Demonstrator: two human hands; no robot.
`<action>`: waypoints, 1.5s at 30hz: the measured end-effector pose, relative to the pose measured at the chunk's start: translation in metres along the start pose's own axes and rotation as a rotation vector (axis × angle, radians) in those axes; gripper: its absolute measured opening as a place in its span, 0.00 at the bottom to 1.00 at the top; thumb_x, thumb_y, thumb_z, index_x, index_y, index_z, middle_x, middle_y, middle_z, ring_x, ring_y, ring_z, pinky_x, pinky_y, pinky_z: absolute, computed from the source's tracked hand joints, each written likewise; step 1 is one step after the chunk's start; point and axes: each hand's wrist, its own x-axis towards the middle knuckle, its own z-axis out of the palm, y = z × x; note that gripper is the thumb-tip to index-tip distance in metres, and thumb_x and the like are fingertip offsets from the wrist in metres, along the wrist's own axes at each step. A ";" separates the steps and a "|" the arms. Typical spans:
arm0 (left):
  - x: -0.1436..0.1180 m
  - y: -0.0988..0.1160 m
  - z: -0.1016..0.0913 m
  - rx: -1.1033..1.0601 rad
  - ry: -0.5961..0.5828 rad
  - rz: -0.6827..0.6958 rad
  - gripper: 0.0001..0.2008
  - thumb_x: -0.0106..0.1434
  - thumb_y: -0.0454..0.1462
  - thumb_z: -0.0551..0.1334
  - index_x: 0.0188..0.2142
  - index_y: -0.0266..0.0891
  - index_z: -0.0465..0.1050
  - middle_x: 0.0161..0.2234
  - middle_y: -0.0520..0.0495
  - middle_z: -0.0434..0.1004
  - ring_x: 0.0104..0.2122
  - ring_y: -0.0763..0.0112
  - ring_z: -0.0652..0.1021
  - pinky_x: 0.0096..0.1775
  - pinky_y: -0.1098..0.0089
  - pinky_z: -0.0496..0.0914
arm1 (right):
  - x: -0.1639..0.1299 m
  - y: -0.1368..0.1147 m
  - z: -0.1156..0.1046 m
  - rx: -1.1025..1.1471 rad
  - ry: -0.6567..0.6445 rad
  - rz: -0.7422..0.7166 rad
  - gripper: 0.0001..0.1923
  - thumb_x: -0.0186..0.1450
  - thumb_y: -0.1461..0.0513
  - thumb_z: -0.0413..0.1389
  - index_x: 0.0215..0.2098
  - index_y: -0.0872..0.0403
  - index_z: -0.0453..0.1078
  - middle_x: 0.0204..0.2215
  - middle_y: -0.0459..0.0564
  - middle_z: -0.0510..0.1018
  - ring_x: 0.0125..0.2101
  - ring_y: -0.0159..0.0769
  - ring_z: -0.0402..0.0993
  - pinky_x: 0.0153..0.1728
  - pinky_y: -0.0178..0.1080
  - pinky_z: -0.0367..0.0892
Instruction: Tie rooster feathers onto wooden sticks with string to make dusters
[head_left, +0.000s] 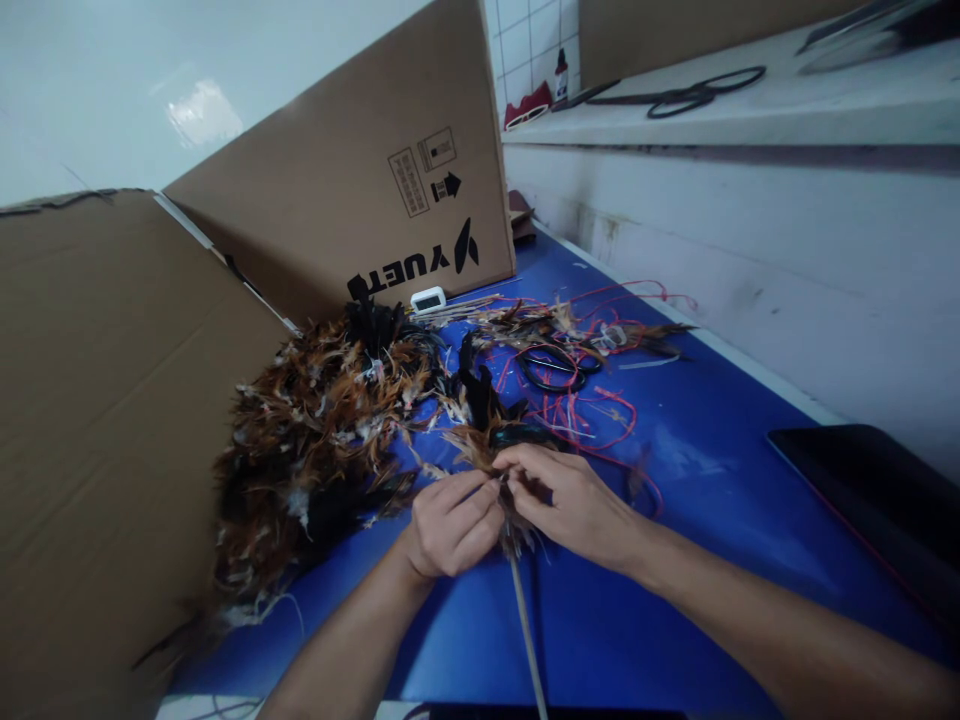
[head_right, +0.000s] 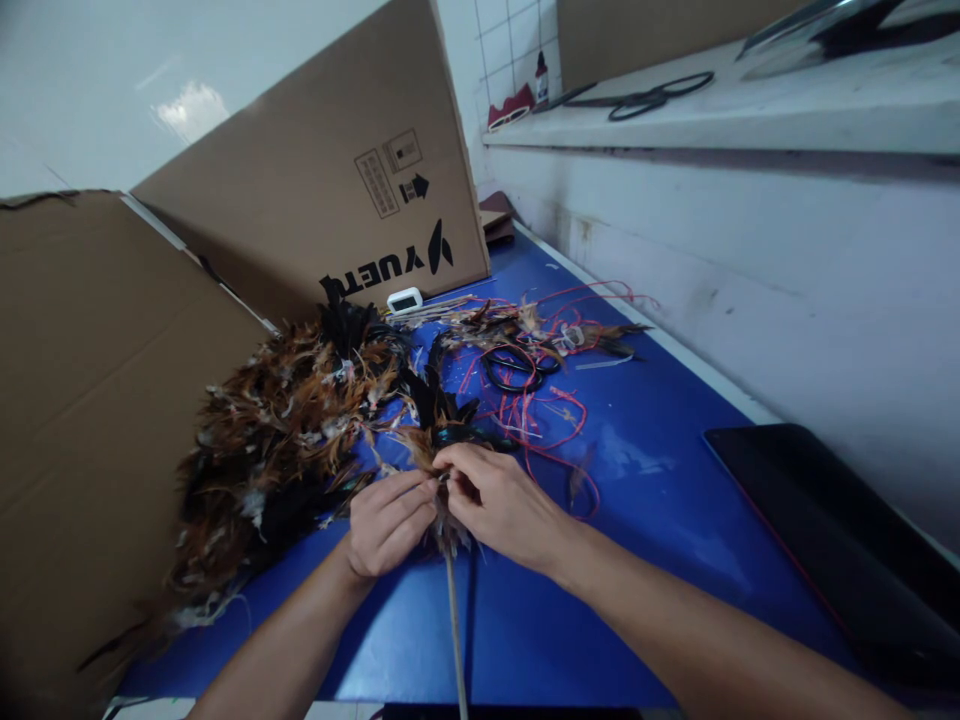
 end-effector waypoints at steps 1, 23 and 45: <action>0.000 0.000 0.000 0.004 0.003 0.000 0.03 0.57 0.30 0.59 0.33 0.33 0.70 0.35 0.43 0.78 0.42 0.63 0.76 0.39 0.66 0.74 | 0.001 0.000 0.000 0.005 -0.001 -0.025 0.12 0.60 0.69 0.47 0.40 0.52 0.66 0.31 0.46 0.73 0.31 0.30 0.70 0.34 0.32 0.64; -0.009 0.000 0.001 -0.051 0.025 -0.161 0.14 0.55 0.28 0.61 0.43 0.35 0.70 0.33 0.46 0.78 0.41 0.67 0.76 0.42 0.66 0.73 | 0.001 -0.003 -0.009 -0.001 -0.106 0.196 0.07 0.59 0.68 0.46 0.27 0.53 0.65 0.21 0.41 0.69 0.21 0.27 0.63 0.24 0.31 0.57; -0.015 -0.007 0.009 -0.311 -0.163 -0.498 0.06 0.60 0.29 0.54 0.32 0.37 0.70 0.29 0.48 0.72 0.31 0.75 0.72 0.33 0.74 0.66 | 0.003 0.000 -0.011 -0.051 -0.155 0.327 0.08 0.55 0.68 0.47 0.23 0.53 0.66 0.16 0.42 0.69 0.17 0.28 0.63 0.20 0.31 0.55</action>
